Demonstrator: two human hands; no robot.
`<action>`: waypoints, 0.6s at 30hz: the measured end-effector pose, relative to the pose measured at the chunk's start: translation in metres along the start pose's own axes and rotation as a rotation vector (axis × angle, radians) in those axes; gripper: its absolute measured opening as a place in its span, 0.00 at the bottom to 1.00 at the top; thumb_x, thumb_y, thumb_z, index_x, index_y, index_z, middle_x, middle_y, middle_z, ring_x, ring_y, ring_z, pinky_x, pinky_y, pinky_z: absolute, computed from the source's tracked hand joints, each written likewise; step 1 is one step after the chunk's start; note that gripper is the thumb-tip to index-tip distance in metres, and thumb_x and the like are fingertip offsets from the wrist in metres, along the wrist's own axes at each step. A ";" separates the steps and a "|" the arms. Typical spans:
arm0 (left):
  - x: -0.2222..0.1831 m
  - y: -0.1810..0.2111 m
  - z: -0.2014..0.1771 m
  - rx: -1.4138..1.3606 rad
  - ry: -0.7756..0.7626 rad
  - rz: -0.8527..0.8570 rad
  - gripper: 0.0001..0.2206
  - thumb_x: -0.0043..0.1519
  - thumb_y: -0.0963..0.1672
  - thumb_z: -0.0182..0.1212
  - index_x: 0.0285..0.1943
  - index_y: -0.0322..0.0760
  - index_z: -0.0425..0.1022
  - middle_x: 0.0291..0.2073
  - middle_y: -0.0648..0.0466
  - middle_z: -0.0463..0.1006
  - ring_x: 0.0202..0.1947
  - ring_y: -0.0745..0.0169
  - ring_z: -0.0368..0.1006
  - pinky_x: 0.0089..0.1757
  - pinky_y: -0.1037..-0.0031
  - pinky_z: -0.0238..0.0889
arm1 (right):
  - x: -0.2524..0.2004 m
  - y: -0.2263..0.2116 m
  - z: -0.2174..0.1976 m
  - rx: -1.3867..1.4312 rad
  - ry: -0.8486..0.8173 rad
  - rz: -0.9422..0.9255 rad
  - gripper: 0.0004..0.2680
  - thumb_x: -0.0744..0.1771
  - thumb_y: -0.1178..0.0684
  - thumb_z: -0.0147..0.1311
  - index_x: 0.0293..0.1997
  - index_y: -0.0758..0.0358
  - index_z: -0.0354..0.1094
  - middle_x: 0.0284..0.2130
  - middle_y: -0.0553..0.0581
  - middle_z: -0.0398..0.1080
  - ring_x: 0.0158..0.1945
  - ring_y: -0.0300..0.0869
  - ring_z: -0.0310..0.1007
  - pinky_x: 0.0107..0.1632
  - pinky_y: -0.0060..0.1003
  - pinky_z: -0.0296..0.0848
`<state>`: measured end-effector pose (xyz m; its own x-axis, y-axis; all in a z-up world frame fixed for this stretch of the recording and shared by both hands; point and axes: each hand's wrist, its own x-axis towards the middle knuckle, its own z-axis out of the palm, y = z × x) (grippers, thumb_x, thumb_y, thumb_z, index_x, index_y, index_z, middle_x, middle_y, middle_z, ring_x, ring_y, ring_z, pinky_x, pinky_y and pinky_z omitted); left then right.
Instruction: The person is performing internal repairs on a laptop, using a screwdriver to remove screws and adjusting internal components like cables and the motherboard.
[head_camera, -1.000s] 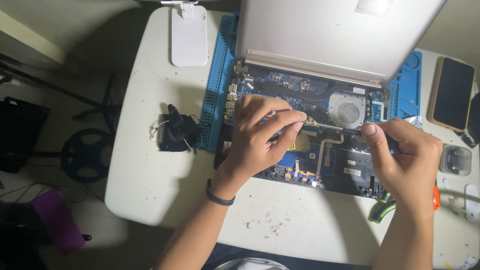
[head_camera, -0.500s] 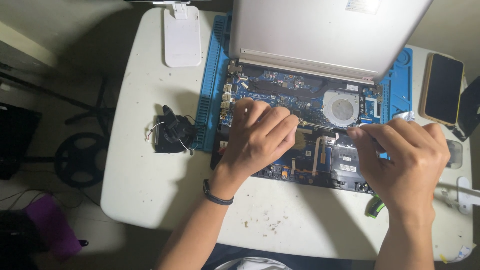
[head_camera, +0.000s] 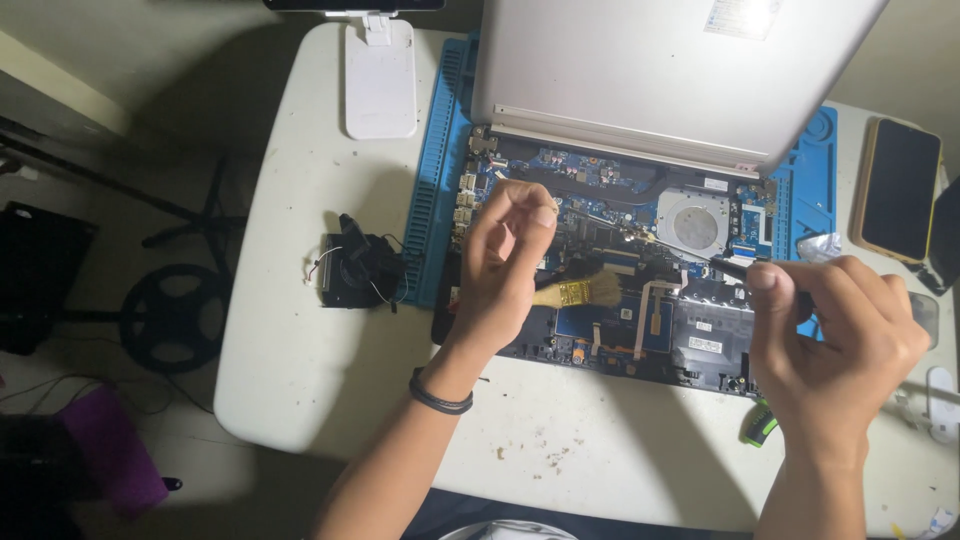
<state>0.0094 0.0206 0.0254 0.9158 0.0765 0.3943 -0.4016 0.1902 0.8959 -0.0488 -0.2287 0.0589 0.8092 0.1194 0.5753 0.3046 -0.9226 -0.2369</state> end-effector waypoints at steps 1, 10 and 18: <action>0.000 -0.001 -0.002 -0.072 0.003 -0.102 0.06 0.68 0.48 0.52 0.41 0.44 0.68 0.36 0.62 0.69 0.36 0.72 0.61 0.42 0.79 0.58 | -0.001 -0.002 -0.001 0.044 0.009 0.037 0.12 0.78 0.60 0.59 0.36 0.67 0.72 0.25 0.54 0.62 0.30 0.45 0.55 0.45 0.43 0.53; 0.000 -0.002 -0.003 -0.245 -0.058 -0.203 0.07 0.67 0.50 0.54 0.42 0.46 0.70 0.33 0.65 0.65 0.34 0.74 0.58 0.39 0.80 0.54 | -0.005 -0.001 0.001 0.108 0.039 0.060 0.13 0.78 0.57 0.56 0.36 0.70 0.72 0.25 0.56 0.60 0.29 0.45 0.51 0.45 0.42 0.50; 0.000 0.000 -0.004 -0.216 -0.086 -0.187 0.09 0.68 0.51 0.53 0.42 0.47 0.69 0.34 0.65 0.67 0.35 0.73 0.60 0.41 0.80 0.58 | -0.009 0.007 -0.001 0.099 0.046 0.018 0.12 0.79 0.60 0.58 0.38 0.72 0.74 0.28 0.59 0.66 0.30 0.45 0.53 0.48 0.45 0.51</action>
<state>0.0090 0.0248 0.0246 0.9662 -0.0613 0.2504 -0.2064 0.3979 0.8939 -0.0547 -0.2373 0.0530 0.7915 0.0839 0.6053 0.3400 -0.8835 -0.3221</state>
